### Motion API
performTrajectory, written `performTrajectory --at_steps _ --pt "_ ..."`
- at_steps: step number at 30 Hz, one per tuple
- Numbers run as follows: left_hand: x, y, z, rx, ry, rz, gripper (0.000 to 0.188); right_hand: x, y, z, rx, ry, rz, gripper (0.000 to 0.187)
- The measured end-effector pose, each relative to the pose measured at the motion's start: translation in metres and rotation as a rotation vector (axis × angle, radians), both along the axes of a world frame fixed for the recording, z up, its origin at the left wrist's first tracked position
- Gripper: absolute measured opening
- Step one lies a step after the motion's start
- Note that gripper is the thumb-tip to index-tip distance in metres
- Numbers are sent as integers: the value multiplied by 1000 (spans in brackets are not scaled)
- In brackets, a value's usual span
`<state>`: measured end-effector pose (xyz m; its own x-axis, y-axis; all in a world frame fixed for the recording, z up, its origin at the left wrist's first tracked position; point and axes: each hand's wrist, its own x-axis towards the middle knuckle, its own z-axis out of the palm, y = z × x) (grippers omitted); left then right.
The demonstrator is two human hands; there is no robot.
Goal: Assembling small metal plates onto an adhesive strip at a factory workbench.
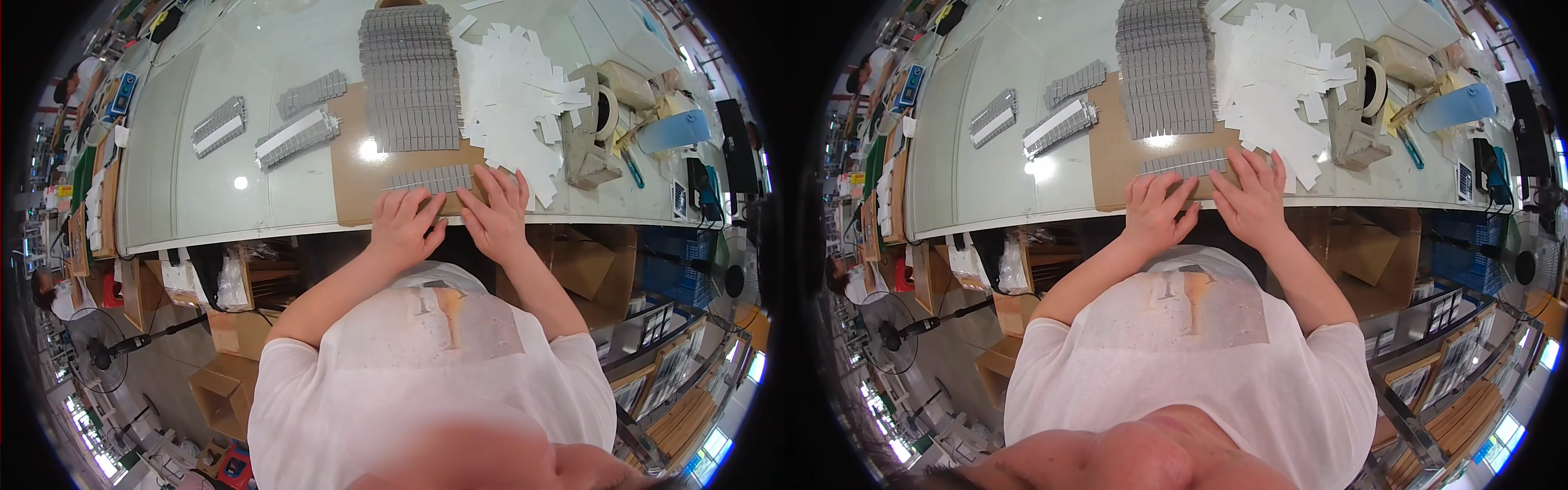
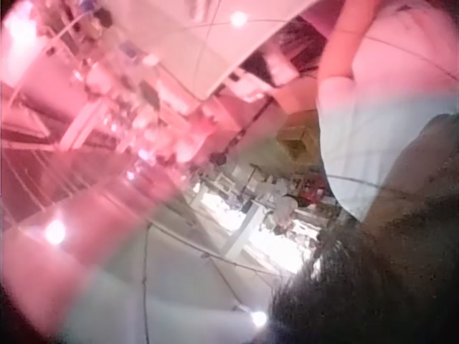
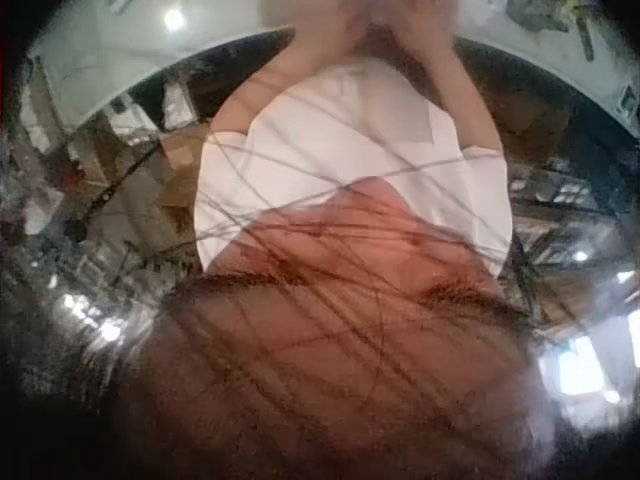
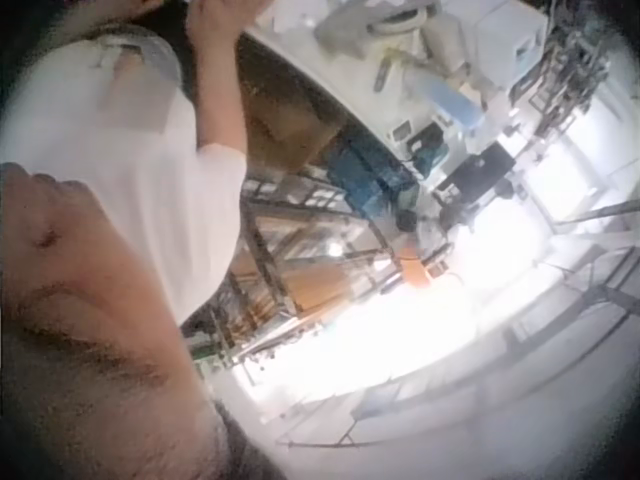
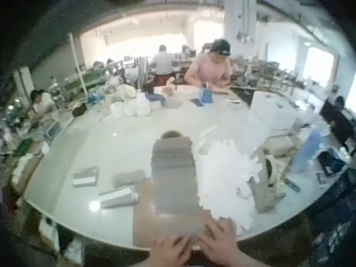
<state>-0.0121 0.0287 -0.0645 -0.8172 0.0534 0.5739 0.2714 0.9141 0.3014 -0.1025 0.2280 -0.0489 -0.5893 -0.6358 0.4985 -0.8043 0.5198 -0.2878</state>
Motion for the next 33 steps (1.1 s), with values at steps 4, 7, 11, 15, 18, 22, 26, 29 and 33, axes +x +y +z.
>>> performTrajectory --at_steps 4,7,11,15,18,22,26,29,33 --pt "0 1 -1 -13 -3 10 43 1 -5 -2 48 12 25 33" --pt "-1 1 -1 -22 -14 12 42 0 -7 -2 81 16 8 34" --pt "-1 1 -2 -22 -9 15 42 0 -7 -3 89 19 7 34" --pt "-1 1 -1 -26 -5 13 42 1 -7 -3 97 9 2 34" --pt "-1 1 -1 -30 -3 15 42 1 -7 -1 94 4 7 33" --pt "-1 0 -1 -42 18 7 43 0 0 -2 28 -4 23 33" --pt "0 -2 -4 -33 22 -11 44 -4 31 -11 -90 75 -144 32" --pt "-2 2 -3 -5 30 -33 43 -7 46 -12 -93 94 -203 33" --pt "-12 15 6 -9 0 -99 48 -5 45 -7 -22 84 -174 34"
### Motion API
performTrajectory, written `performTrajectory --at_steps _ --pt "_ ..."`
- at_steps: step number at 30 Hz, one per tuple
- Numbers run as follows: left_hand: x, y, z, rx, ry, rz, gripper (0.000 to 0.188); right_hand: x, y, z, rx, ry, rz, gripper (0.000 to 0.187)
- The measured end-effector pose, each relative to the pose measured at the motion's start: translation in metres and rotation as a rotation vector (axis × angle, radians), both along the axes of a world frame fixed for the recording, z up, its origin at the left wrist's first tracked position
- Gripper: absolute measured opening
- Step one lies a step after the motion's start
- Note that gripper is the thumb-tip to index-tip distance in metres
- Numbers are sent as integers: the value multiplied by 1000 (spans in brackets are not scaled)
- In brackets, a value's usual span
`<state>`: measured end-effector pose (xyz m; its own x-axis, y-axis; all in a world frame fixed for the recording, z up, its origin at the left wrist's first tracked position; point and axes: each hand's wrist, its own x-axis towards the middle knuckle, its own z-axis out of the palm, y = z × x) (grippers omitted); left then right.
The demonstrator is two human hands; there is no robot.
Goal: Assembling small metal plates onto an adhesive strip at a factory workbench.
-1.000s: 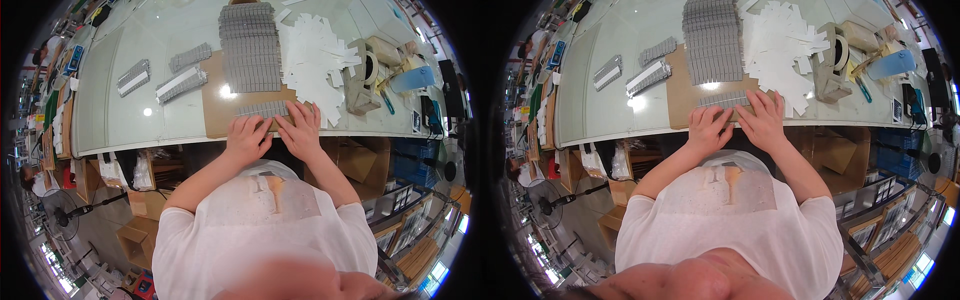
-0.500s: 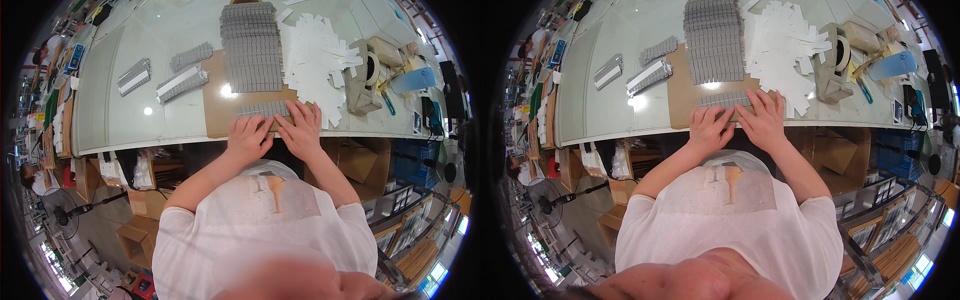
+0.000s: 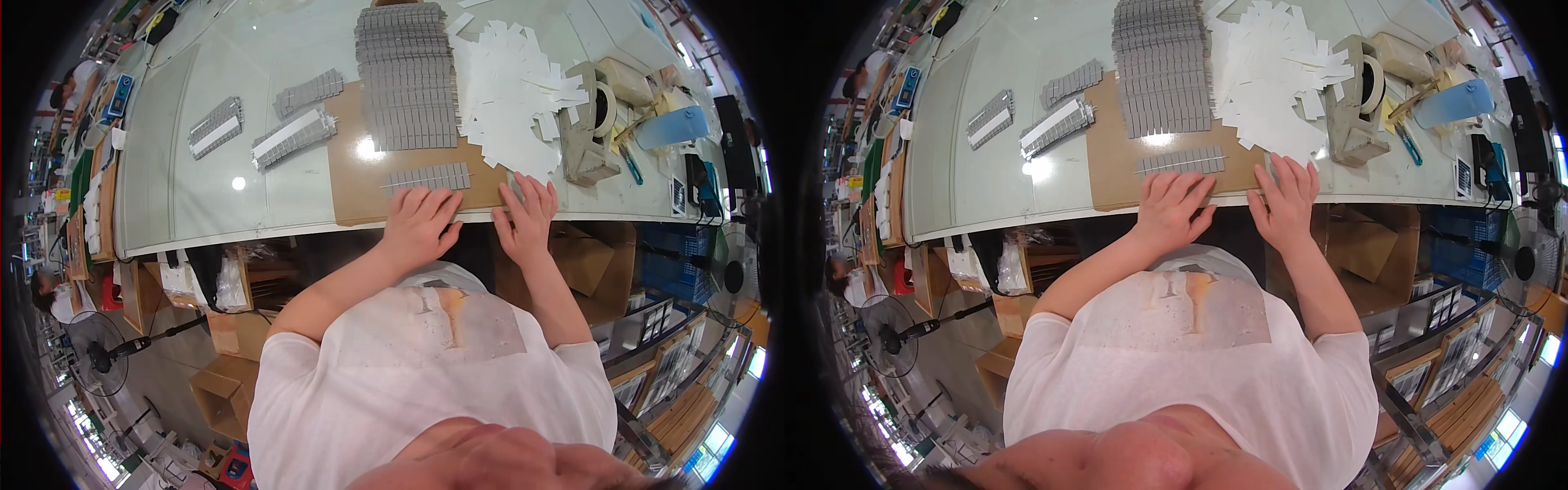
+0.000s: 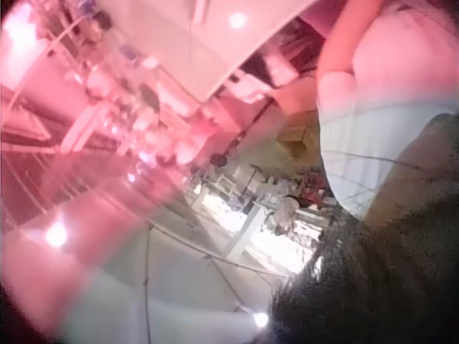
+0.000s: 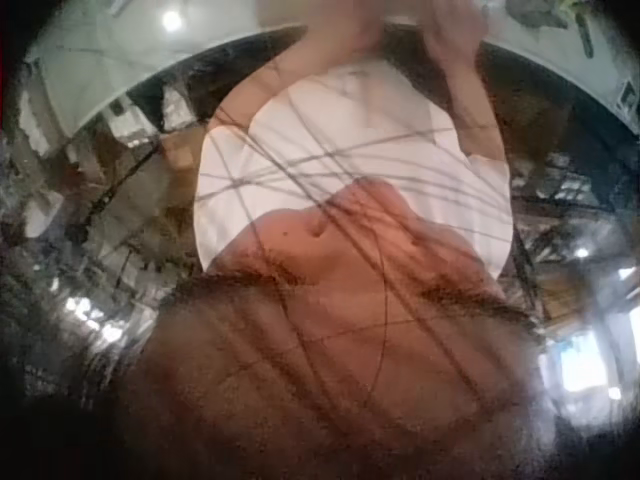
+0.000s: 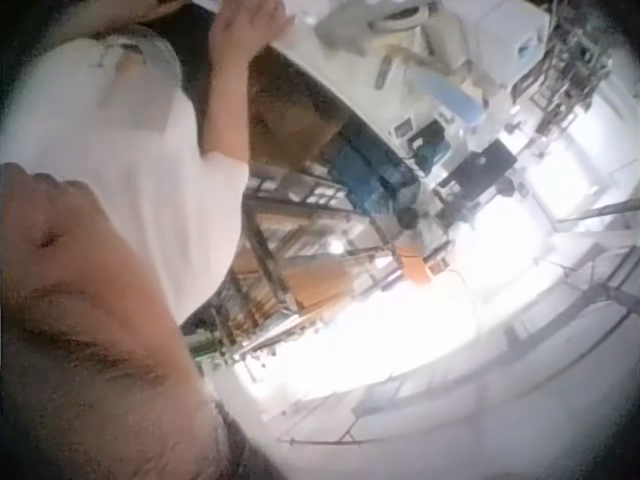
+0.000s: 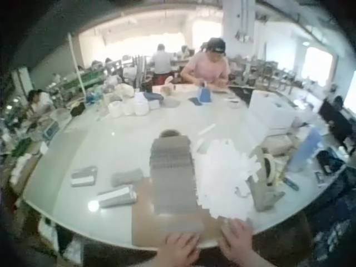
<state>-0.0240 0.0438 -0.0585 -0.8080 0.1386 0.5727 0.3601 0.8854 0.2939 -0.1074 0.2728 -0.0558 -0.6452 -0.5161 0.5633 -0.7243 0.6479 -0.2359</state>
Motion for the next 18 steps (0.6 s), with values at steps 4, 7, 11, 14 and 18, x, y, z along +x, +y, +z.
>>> performTrajectory --at_steps 4,7,11,14,18 --pt "-8 10 0 -8 4 -29 52 -3 11 -11 -9 42 -39 35" --pt "-10 13 -2 -24 -13 -19 53 -3 24 -16 9 48 -71 37" --pt "-10 13 -3 -42 -17 -14 54 0 34 -20 47 40 -67 36" --pt "-10 13 -2 -42 -23 -8 54 0 41 -25 62 40 -39 35" --pt "-5 9 -4 -23 -27 -59 56 -5 50 -21 92 5 -32 40"
